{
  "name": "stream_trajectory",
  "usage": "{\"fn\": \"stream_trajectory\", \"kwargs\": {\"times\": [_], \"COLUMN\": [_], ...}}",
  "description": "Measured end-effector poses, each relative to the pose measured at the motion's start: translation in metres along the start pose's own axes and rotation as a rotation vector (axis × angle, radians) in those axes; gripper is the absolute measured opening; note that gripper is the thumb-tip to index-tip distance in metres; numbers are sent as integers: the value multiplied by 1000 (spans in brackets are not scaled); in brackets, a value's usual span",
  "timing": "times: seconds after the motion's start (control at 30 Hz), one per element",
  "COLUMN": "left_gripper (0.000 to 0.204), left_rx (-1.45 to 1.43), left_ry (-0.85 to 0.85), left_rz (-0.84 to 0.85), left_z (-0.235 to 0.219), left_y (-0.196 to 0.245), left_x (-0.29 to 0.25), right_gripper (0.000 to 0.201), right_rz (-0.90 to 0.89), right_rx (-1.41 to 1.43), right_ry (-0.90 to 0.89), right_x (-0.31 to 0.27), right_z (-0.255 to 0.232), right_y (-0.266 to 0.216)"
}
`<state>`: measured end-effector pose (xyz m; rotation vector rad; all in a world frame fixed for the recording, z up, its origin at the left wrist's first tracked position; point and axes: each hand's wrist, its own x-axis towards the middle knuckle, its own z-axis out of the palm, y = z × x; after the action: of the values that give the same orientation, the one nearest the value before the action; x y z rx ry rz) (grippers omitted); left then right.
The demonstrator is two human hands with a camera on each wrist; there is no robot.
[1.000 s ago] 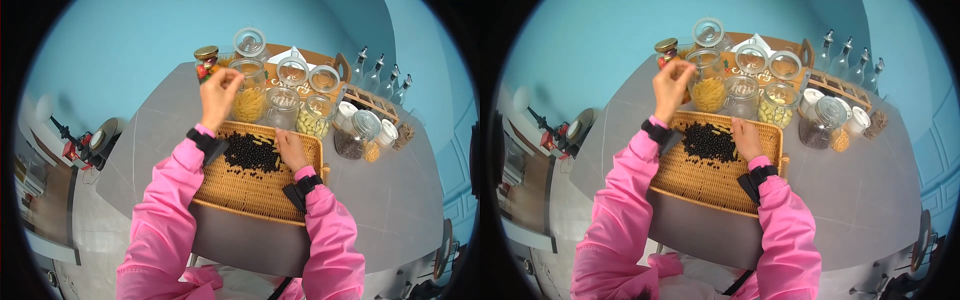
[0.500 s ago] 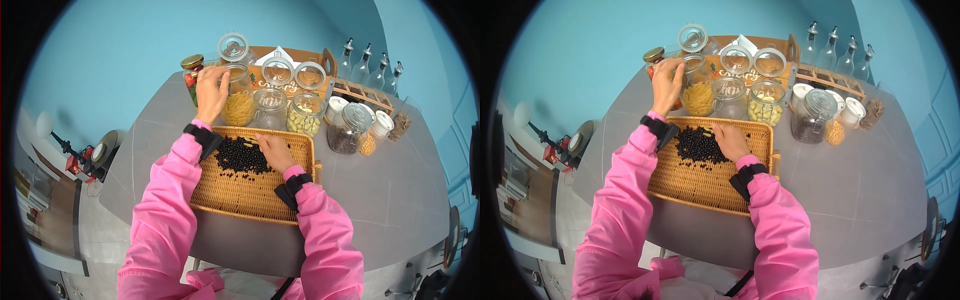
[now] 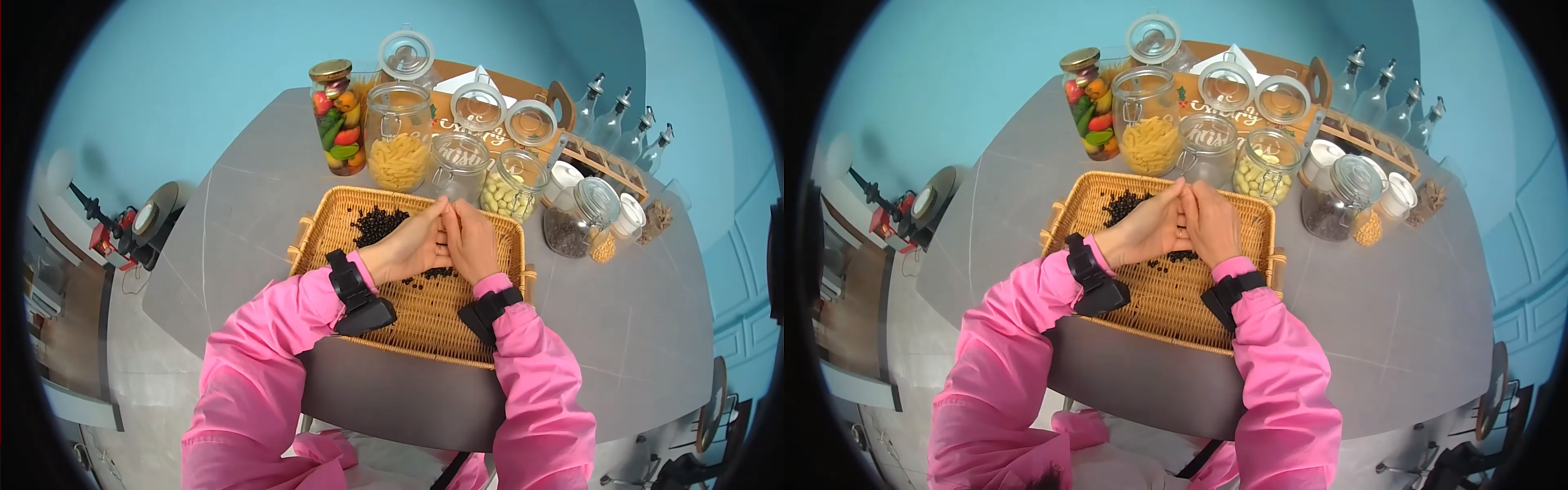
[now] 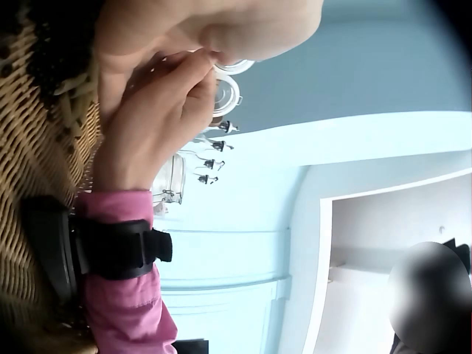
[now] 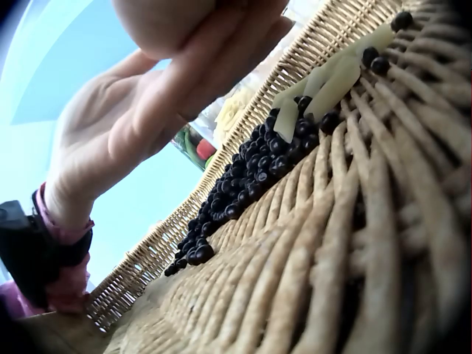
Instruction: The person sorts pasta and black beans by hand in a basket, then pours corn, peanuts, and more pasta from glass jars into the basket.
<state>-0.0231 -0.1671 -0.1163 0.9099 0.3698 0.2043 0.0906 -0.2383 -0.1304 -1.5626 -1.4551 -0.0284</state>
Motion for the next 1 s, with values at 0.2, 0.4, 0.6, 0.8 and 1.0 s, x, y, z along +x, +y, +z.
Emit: {"fn": "stream_trajectory", "kwargs": {"times": [0.2, 0.4, 0.6, 0.8, 1.0], "left_gripper": [54, 53, 40, 27, 25], "left_rx": [-316, -285, -271, -303, -309], "left_ry": [96, 81, 92, 214, 240], "left_rz": [21, 92, 181, 262, 284], "left_z": [-11, -8, -18, -31, -35], "left_y": [-8, -3, 1, 10, 9], "left_x": [8, 2, 4, 4, 6], "right_gripper": [34, 48, 40, 25, 67], "right_rz": [116, 362, 263, 331, 414], "right_rx": [288, 804, 845, 38, -374], "right_ry": [-114, -61, 132, -107, -597], "right_x": [4, 10, 12, 6, -1], "right_z": [1, -1, -5, -29, -55], "right_y": [-3, 2, 11, 25, -3]}}
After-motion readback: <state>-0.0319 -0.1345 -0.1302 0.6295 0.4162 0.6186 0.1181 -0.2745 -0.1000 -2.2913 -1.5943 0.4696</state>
